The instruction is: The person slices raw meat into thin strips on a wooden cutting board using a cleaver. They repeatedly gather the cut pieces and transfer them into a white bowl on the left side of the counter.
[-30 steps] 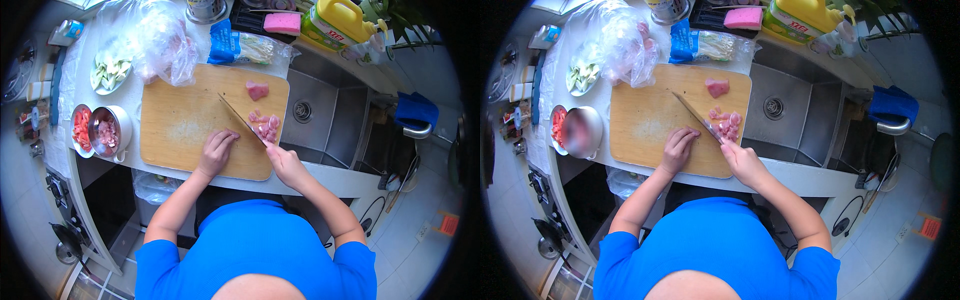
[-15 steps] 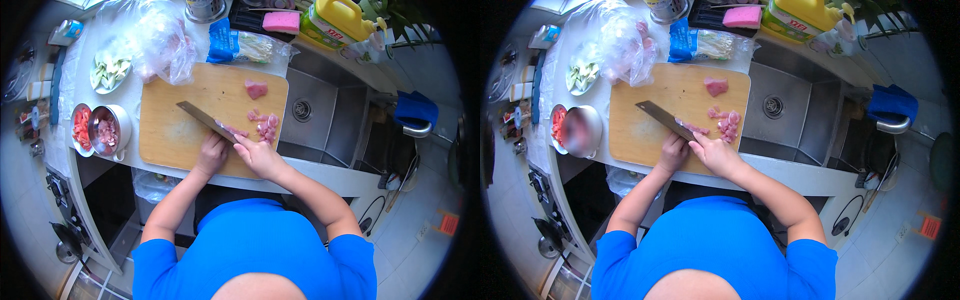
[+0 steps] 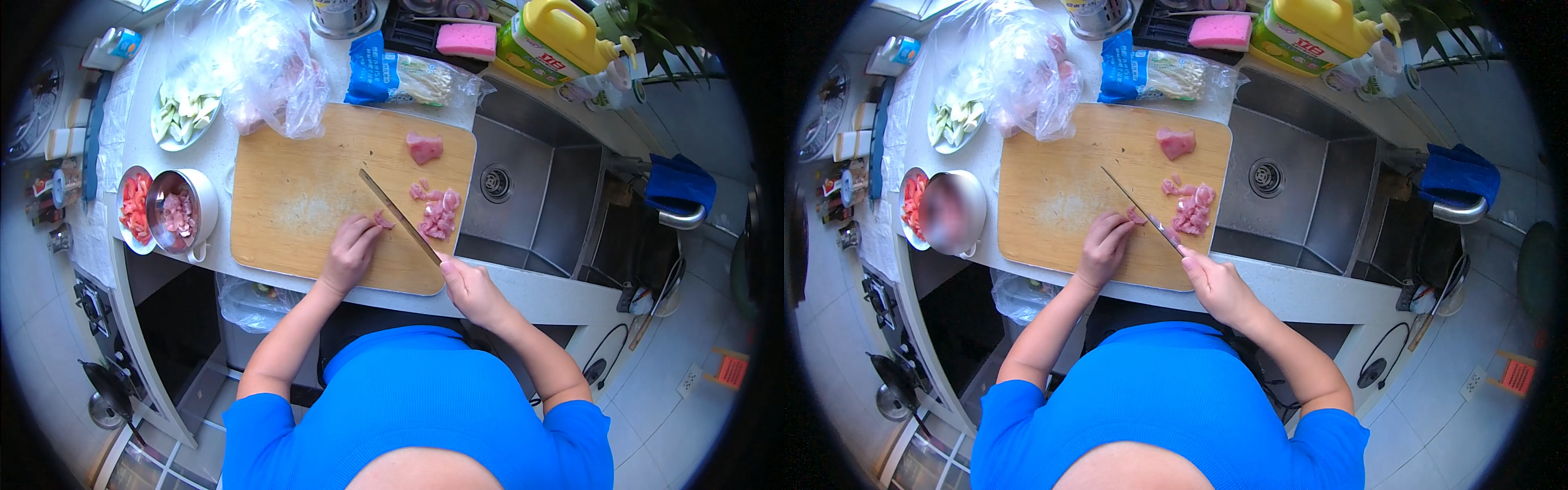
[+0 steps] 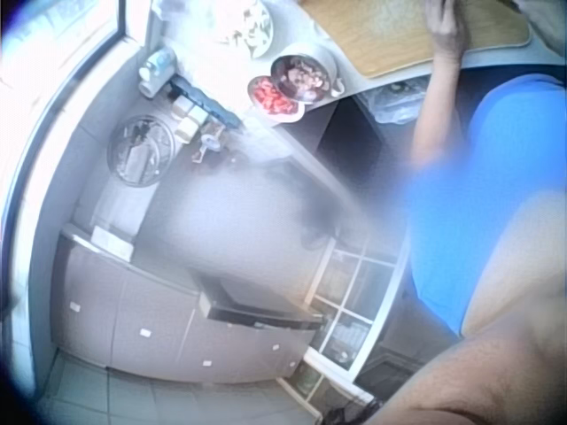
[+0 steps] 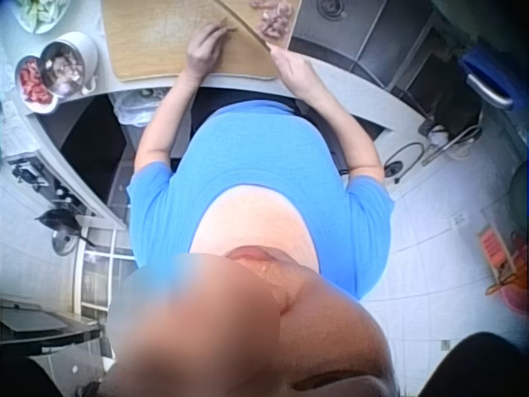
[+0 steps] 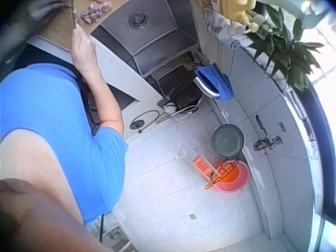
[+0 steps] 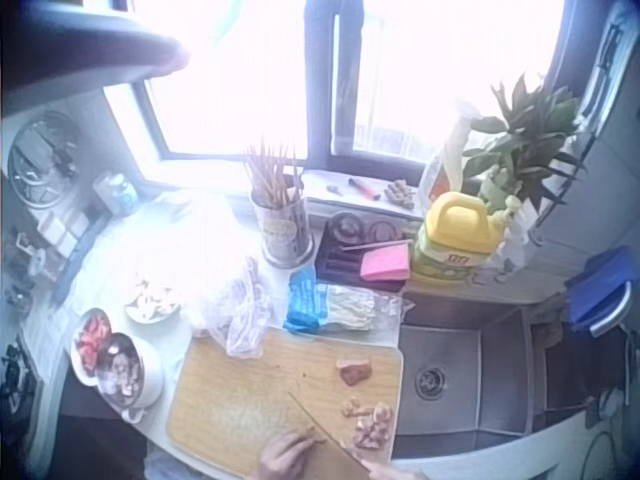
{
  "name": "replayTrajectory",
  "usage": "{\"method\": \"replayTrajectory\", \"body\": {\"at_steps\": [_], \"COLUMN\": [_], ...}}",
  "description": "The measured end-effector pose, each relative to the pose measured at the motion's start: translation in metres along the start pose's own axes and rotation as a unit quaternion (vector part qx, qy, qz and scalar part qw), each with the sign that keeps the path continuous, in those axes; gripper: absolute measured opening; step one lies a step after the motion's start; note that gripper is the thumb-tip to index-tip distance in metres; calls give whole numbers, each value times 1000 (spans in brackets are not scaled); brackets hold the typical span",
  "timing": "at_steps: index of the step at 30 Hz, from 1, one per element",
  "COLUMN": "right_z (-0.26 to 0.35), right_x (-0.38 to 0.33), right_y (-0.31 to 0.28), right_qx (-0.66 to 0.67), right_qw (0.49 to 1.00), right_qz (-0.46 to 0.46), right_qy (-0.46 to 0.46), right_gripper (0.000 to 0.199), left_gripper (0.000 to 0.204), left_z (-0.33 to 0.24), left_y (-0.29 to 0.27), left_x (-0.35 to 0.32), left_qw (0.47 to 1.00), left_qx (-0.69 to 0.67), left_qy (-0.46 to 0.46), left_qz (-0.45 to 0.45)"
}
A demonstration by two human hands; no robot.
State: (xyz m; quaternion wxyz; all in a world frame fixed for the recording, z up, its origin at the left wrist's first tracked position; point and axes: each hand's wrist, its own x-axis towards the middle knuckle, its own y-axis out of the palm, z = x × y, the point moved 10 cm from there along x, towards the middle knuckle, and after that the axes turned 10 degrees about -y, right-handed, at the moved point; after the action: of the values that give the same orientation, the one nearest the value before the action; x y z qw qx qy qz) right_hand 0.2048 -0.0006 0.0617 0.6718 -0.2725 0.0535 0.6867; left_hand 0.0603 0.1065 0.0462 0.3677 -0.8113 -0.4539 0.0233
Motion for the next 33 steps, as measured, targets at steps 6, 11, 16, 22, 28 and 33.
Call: {"method": "replayTrajectory", "body": {"at_steps": [6,11,16,22,28,33], "right_z": [-5,3,7,2,12,-5], "right_x": [-4,-8,-11,-2,57,34], "right_y": [-1,0,-2,2,22,-7], "right_qx": [12,-25,-99,-137,-85,-39], "right_qw": [1000,1000,992,989,989,989], "right_qz": [-10,-6,-22,40,-55,-110], "right_qy": [26,-13,-77,-20,-108,-87], "right_gripper": [45,43,41,41,40,41], "left_gripper": [29,29,27,25,22,25], "left_z": [-8,-2,-1,2,7,-1], "left_y": [16,9,16,15,20,9], "left_x": [14,10,12,11,9,13], "left_qw": [996,1000,998,999,998,1000], "left_qx": [58,0,21,23,33,-2], "left_qy": [-4,11,0,-12,-23,-3], "left_qz": [65,22,55,39,49,28]}}
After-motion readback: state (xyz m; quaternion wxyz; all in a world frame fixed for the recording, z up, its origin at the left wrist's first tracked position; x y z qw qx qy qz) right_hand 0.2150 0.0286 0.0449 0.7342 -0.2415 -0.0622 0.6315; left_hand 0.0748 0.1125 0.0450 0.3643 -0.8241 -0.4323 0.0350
